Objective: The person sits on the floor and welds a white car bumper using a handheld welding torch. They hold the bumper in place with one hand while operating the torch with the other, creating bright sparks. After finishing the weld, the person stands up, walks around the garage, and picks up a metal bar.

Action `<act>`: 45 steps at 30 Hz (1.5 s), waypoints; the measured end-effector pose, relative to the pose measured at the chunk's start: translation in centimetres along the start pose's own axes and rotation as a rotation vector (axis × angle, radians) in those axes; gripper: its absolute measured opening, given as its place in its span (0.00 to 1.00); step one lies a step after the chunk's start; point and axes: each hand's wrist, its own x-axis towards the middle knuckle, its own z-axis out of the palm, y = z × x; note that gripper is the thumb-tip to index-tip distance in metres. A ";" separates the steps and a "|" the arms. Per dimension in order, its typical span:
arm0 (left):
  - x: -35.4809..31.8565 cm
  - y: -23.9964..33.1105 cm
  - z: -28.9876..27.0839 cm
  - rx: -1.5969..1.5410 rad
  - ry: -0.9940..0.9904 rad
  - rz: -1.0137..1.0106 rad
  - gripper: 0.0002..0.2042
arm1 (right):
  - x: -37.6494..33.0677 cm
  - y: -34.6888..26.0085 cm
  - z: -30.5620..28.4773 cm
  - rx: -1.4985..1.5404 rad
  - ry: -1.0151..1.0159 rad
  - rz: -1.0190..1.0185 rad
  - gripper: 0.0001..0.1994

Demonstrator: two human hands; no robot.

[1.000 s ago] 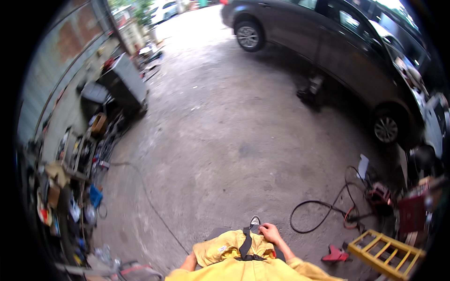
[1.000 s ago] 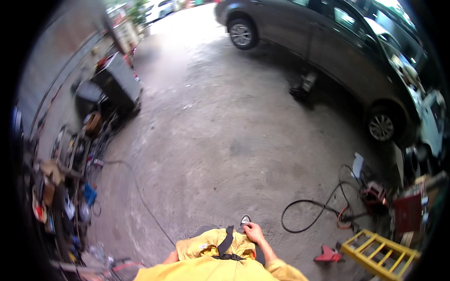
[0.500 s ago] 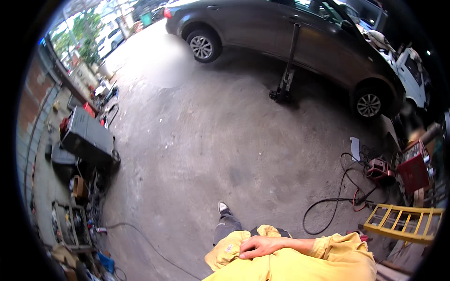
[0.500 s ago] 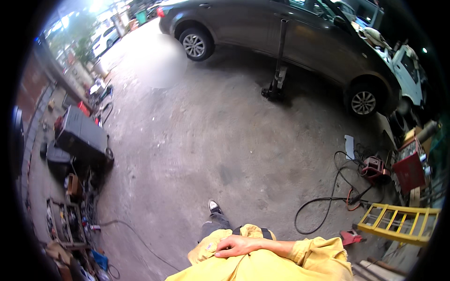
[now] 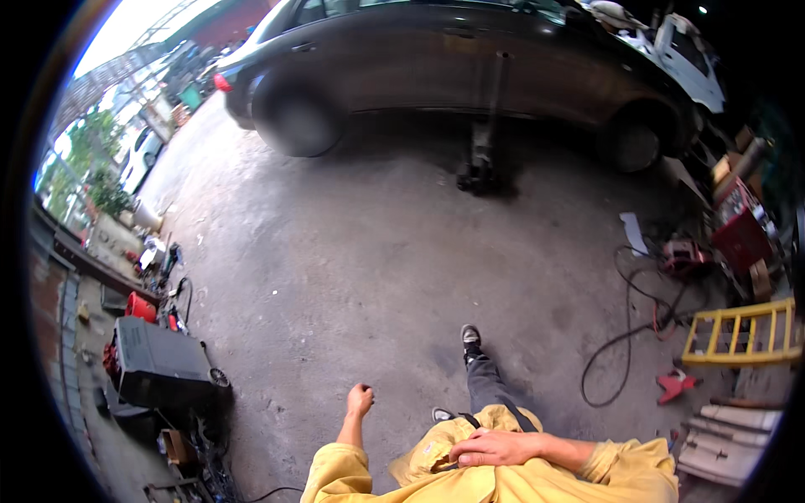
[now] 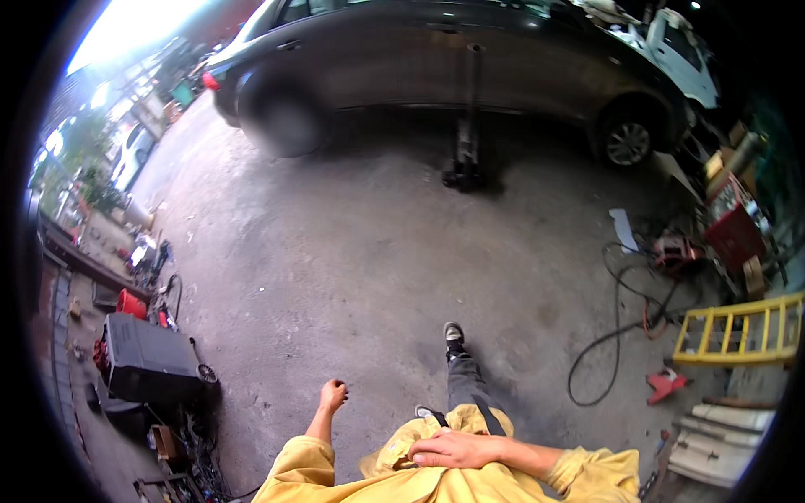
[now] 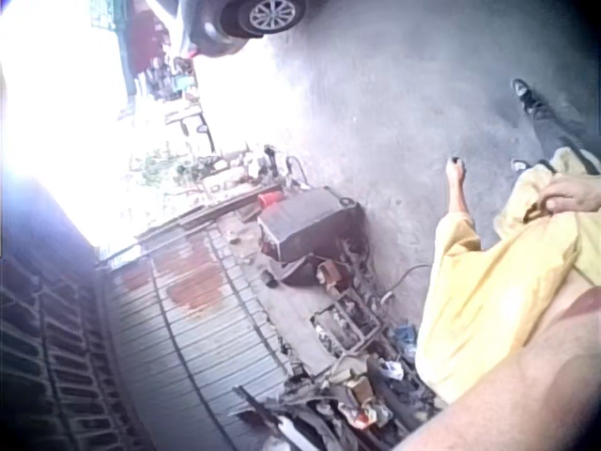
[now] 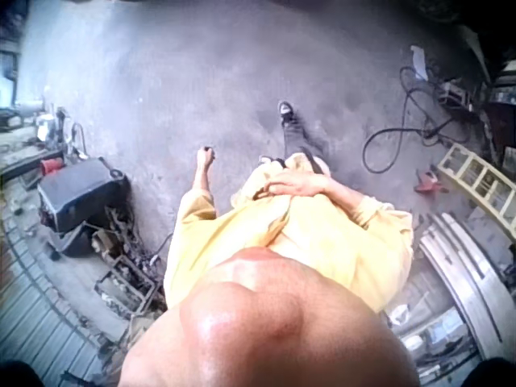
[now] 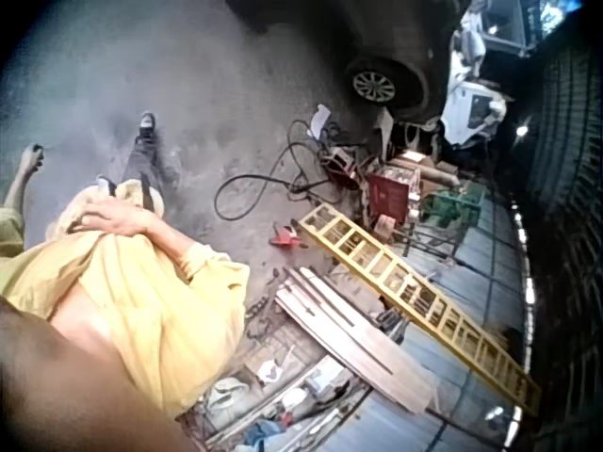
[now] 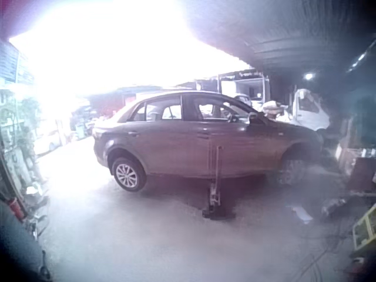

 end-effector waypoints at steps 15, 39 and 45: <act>6.3 32.7 9.1 0.400 -0.427 0.208 0.17 | 8.4 0.6 -29.9 0.134 -0.181 -0.088 0.28; 21.9 98.4 2.0 -0.477 -0.412 1.635 0.37 | 15.1 -2.8 -80.9 -0.248 2.133 -0.389 0.16; 22.2 106.4 4.5 -0.119 -0.857 1.831 0.21 | 16.4 -3.7 -84.8 -0.362 2.020 -0.486 0.14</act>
